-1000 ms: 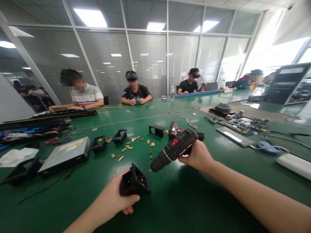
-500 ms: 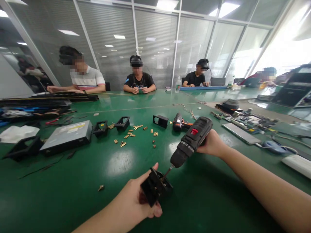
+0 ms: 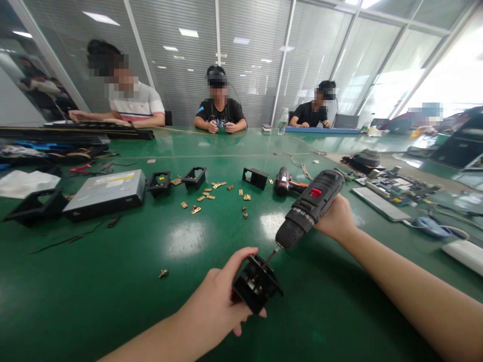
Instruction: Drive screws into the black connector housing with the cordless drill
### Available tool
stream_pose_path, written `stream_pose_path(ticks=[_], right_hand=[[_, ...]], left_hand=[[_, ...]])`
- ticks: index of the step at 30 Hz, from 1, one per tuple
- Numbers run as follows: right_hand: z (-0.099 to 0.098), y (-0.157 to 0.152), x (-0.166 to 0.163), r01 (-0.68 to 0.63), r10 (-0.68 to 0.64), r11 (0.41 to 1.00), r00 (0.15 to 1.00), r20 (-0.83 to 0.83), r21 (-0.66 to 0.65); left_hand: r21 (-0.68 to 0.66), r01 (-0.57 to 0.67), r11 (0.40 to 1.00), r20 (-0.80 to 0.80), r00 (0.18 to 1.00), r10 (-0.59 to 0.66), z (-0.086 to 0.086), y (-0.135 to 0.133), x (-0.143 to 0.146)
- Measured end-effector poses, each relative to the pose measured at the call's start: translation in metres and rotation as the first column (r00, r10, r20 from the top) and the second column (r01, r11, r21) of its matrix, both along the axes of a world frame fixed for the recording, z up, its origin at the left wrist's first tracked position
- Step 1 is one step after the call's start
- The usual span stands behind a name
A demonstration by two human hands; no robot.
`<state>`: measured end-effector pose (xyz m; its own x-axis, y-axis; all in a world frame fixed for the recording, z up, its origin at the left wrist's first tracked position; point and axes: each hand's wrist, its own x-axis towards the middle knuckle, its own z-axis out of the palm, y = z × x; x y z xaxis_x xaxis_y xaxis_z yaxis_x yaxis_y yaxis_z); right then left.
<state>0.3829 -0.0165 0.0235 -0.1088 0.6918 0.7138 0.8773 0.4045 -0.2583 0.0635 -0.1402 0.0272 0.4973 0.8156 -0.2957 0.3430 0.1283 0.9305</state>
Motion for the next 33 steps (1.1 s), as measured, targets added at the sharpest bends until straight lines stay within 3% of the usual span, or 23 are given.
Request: stream_pose_path(ticks=[4, 7, 12, 18, 25, 29, 33], right_hand=[[-0.009, 0.005, 0.004, -0.072, 0.072, 0.997, 0.995, -0.072, -0.009], [-0.013, 0.012, 0.004, -0.174, 0.169, 0.984, 0.979, -0.118, -0.03], [-0.015, 0.024, -0.003, -0.224, 0.216, 0.974, 0.96, -0.178, -0.024], [-0.008, 0.037, -0.023, -0.37, 0.356, 0.929, 0.897, -0.264, -0.006], [-0.006, 0.05, -0.058, -0.528, 0.507, 0.849, 0.815, -0.28, 0.002], [-0.011, 0.054, -0.077, -0.531, 0.507, 0.847, 0.8, -0.321, 0.014], [-0.016, 0.055, -0.099, -0.459, 0.435, 0.888, 0.814, -0.385, 0.032]], left_hand=[[0.303, 0.07, 0.95, -0.08, 0.996, -0.048, -0.01, -0.002, -0.003], [0.425, 0.102, 0.899, -0.161, 0.986, -0.036, -0.018, -0.004, -0.003], [0.452, 0.091, 0.887, -0.298, 0.953, 0.054, -0.013, -0.001, -0.004], [0.565, 0.176, 0.806, -0.419, 0.903, 0.096, -0.011, 0.003, -0.008], [0.503, 0.188, 0.843, -0.334, 0.942, -0.011, 0.0, -0.004, -0.009], [0.525, 0.193, 0.829, -0.339, 0.941, -0.004, 0.002, -0.006, -0.009], [0.568, 0.173, 0.805, -0.35, 0.936, 0.046, -0.005, -0.006, -0.006]])
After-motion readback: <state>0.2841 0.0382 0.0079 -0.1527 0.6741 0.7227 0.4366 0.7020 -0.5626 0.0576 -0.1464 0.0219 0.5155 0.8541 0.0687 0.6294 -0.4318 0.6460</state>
